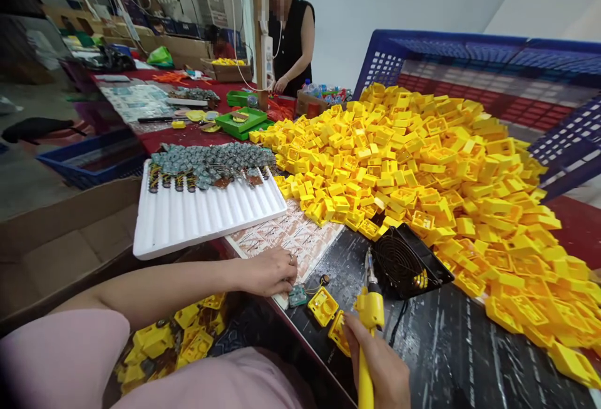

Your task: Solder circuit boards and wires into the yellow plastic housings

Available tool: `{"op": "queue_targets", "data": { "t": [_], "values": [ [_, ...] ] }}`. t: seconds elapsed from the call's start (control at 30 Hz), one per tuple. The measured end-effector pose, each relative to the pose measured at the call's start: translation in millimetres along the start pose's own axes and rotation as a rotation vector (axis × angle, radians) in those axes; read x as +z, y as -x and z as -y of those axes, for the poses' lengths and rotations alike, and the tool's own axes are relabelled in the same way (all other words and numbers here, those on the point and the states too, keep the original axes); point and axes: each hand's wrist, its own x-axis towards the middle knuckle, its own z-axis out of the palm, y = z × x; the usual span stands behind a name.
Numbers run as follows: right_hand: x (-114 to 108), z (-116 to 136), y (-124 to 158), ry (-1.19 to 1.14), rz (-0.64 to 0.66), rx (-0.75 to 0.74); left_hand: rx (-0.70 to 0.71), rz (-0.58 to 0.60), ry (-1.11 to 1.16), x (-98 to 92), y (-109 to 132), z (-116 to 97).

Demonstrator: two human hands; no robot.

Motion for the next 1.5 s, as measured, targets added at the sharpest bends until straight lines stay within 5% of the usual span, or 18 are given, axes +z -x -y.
{"op": "queue_targets", "data": {
  "t": [0.37,0.9,1.2,1.5],
  "values": [
    [44,-4,13,0.162,0.075,-0.203,-0.008,-0.029,-0.101,7.9,3,-5],
    [45,8,4,0.117,-0.011,-0.176,-0.093,-0.029,-0.109,8.6,-8,-13],
    [49,4,10,0.114,0.019,-0.162,-0.251,-0.144,-0.022,29.0,-2,-15],
    [54,4,9,0.103,-0.002,-0.167,-0.195,-0.118,-0.013,22.6,-2,-13]
  ]
}}
